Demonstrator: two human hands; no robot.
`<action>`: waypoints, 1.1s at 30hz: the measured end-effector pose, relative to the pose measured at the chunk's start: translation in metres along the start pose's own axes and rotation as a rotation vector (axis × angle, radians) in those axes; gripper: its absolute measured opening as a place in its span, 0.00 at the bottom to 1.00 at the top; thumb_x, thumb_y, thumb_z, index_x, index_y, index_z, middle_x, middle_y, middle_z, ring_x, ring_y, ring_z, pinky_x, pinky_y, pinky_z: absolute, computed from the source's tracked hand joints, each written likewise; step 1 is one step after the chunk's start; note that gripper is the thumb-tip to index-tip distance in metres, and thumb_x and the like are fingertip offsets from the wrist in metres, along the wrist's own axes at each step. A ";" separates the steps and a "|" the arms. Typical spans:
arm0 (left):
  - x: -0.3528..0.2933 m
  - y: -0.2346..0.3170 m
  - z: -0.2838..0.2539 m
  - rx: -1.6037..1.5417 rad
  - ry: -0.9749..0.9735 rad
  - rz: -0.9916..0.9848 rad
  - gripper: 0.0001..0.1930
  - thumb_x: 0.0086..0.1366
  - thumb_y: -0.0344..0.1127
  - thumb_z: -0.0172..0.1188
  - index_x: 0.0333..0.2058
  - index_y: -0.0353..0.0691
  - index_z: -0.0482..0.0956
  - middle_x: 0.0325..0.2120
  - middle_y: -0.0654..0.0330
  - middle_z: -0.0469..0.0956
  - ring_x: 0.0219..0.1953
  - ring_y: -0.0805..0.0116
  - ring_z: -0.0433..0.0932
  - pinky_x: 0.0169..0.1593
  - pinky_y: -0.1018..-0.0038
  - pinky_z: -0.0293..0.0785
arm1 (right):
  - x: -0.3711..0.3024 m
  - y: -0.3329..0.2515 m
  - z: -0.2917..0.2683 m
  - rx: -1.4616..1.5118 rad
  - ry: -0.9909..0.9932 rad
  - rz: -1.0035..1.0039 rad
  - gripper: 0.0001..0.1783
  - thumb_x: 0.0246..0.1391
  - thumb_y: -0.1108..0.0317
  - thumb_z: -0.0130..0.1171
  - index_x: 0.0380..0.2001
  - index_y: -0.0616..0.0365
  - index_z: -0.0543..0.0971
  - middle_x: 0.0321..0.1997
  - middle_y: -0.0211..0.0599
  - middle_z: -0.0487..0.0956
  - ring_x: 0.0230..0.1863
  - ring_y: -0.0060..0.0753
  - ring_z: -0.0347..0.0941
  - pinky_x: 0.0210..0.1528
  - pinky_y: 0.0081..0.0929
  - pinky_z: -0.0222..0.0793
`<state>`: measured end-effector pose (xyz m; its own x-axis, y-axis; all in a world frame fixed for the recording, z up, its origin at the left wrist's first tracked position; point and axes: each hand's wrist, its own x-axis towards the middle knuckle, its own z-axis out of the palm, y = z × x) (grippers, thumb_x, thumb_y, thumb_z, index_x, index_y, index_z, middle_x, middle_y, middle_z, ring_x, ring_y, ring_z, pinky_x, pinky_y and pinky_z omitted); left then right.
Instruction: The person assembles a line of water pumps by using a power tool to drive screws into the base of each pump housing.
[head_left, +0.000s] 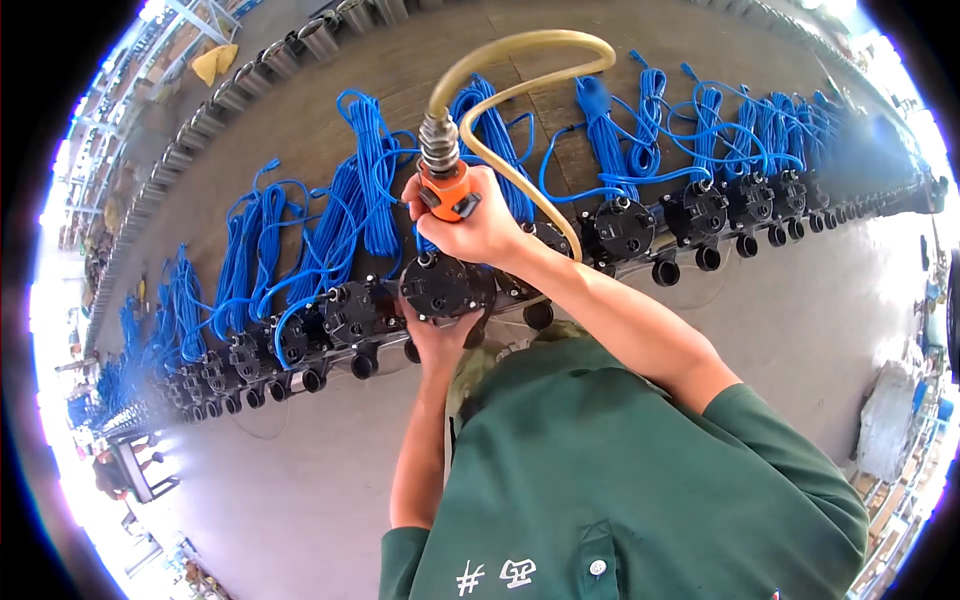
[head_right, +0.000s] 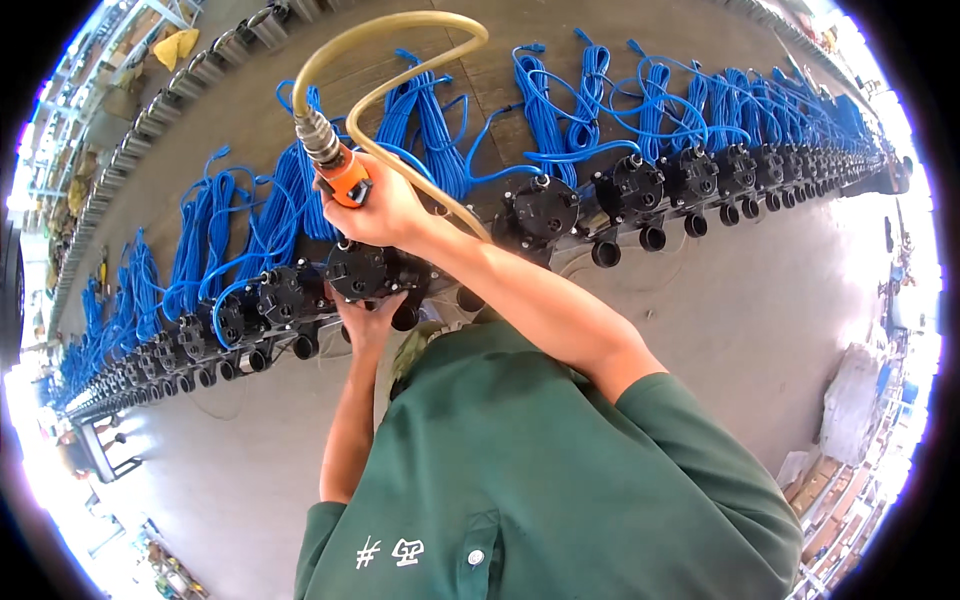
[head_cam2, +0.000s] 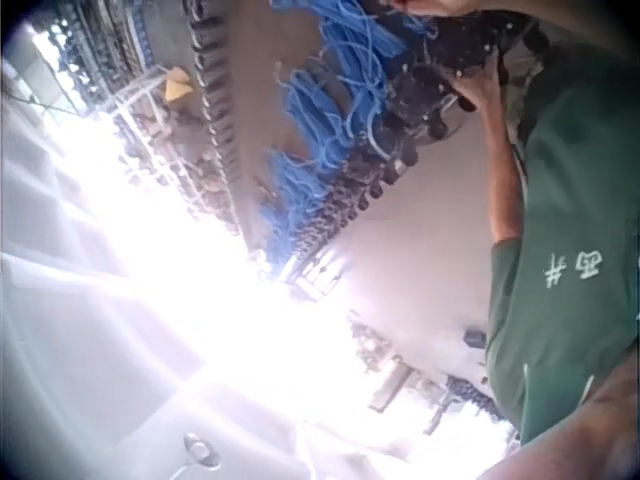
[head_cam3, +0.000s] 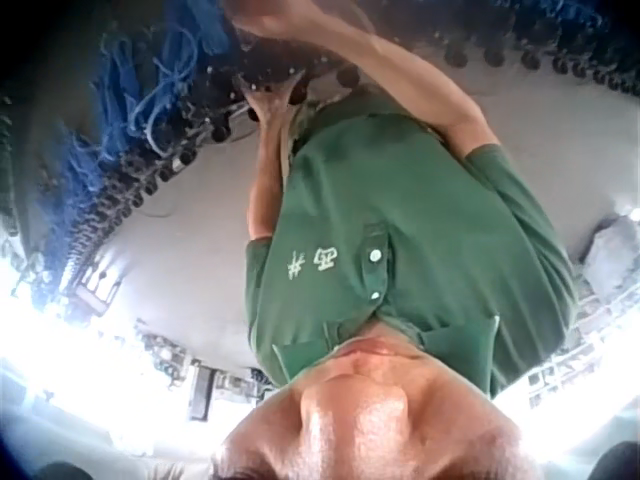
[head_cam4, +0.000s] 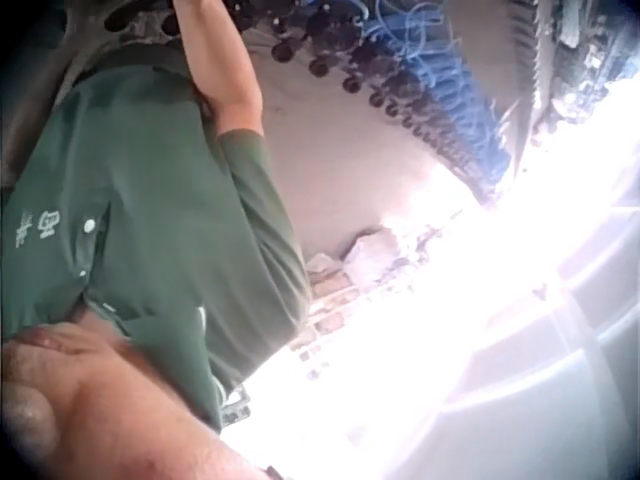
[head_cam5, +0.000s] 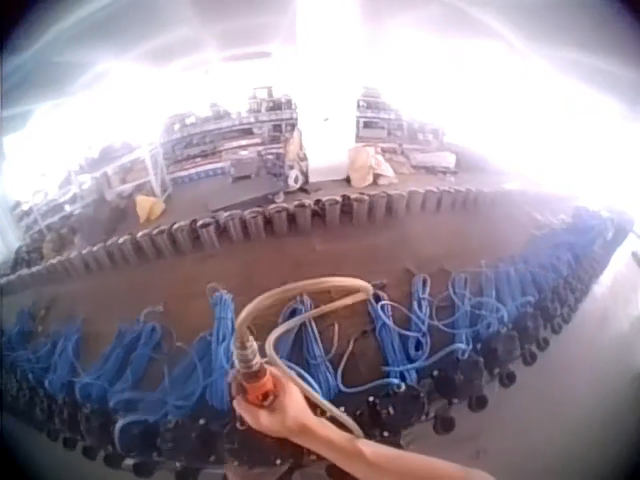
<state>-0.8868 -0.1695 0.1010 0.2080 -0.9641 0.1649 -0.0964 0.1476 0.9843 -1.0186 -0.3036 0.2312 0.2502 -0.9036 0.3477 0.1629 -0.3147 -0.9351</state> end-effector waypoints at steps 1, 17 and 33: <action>-0.005 0.005 -0.007 -0.154 0.021 -0.088 0.49 0.45 0.24 0.77 0.64 0.33 0.57 0.55 0.53 0.73 0.54 0.62 0.76 0.59 0.64 0.74 | 0.001 -0.002 0.003 0.057 0.010 0.038 0.09 0.44 0.77 0.59 0.32 0.62 0.78 0.27 0.29 0.80 0.31 0.20 0.76 0.40 0.25 0.73; 0.035 0.066 -0.005 0.266 0.051 -0.095 0.44 0.44 0.34 0.83 0.59 0.31 0.69 0.52 0.51 0.77 0.52 0.64 0.77 0.58 0.69 0.73 | 0.008 -0.003 -0.009 0.100 -0.074 0.077 0.08 0.42 0.76 0.58 0.31 0.62 0.77 0.29 0.30 0.80 0.32 0.22 0.75 0.39 0.24 0.73; 0.022 0.068 -0.001 0.192 0.162 -0.024 0.31 0.49 0.27 0.78 0.52 0.32 0.76 0.42 0.58 0.81 0.41 0.71 0.81 0.47 0.74 0.79 | -0.004 0.000 -0.010 0.291 0.059 0.129 0.11 0.43 0.80 0.55 0.34 0.62 0.76 0.29 0.32 0.78 0.28 0.21 0.75 0.30 0.21 0.71</action>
<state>-0.8880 -0.1805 0.1714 0.3641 -0.9167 0.1646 -0.2691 0.0657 0.9609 -1.0293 -0.3028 0.2292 0.2321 -0.9485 0.2155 0.4013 -0.1084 -0.9095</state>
